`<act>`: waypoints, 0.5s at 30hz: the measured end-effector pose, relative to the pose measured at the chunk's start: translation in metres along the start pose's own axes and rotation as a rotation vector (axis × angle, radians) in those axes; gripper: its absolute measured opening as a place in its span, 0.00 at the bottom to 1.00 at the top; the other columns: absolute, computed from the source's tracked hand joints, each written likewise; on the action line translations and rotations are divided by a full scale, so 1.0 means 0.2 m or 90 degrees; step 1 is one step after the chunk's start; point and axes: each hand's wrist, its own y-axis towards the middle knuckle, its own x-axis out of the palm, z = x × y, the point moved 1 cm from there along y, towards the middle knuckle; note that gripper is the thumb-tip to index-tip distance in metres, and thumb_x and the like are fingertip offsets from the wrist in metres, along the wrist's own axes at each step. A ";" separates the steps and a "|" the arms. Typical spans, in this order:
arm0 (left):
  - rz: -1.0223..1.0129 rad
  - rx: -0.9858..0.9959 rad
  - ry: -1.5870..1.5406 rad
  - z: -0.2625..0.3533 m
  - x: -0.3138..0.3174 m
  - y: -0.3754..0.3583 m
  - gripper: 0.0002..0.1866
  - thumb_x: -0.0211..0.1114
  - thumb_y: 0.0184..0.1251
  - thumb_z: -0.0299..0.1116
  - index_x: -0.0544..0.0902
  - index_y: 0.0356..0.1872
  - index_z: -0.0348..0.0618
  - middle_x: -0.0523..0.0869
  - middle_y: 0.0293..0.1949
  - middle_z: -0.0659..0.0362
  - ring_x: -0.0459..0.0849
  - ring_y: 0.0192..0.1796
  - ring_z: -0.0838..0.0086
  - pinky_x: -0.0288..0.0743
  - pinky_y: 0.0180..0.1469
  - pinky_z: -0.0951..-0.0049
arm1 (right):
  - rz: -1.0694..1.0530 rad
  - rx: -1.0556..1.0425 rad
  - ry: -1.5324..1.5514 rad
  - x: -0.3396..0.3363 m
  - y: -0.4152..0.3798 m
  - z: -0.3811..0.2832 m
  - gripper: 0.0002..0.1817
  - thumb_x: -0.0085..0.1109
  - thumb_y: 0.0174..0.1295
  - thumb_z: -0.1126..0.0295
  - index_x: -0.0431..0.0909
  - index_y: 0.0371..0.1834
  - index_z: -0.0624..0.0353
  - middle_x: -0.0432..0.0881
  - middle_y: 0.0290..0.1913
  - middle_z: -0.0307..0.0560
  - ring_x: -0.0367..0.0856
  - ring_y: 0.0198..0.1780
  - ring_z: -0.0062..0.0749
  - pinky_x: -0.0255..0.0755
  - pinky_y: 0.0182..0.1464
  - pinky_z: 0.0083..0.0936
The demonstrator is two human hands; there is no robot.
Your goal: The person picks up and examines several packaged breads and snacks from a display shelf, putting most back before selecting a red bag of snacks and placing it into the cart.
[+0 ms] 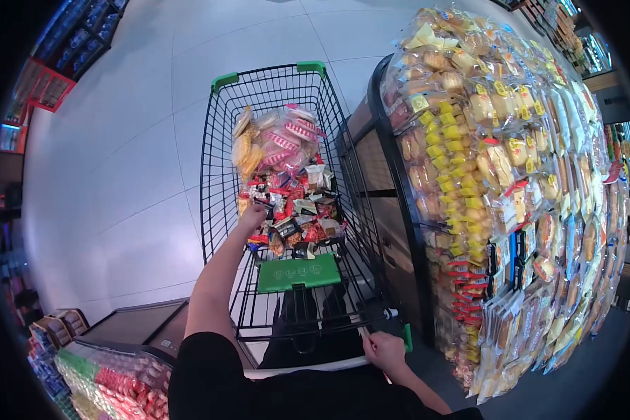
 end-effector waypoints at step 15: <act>-0.060 0.115 -0.807 0.83 -0.24 0.62 0.31 0.51 0.66 0.15 0.63 0.72 0.41 0.67 0.72 0.47 0.72 0.71 0.60 0.70 0.69 0.62 | 0.039 0.032 -0.041 0.01 0.03 0.02 0.14 0.66 0.49 0.67 0.73 0.10 0.53 0.76 0.16 0.43 0.78 0.18 0.40 0.71 0.21 0.34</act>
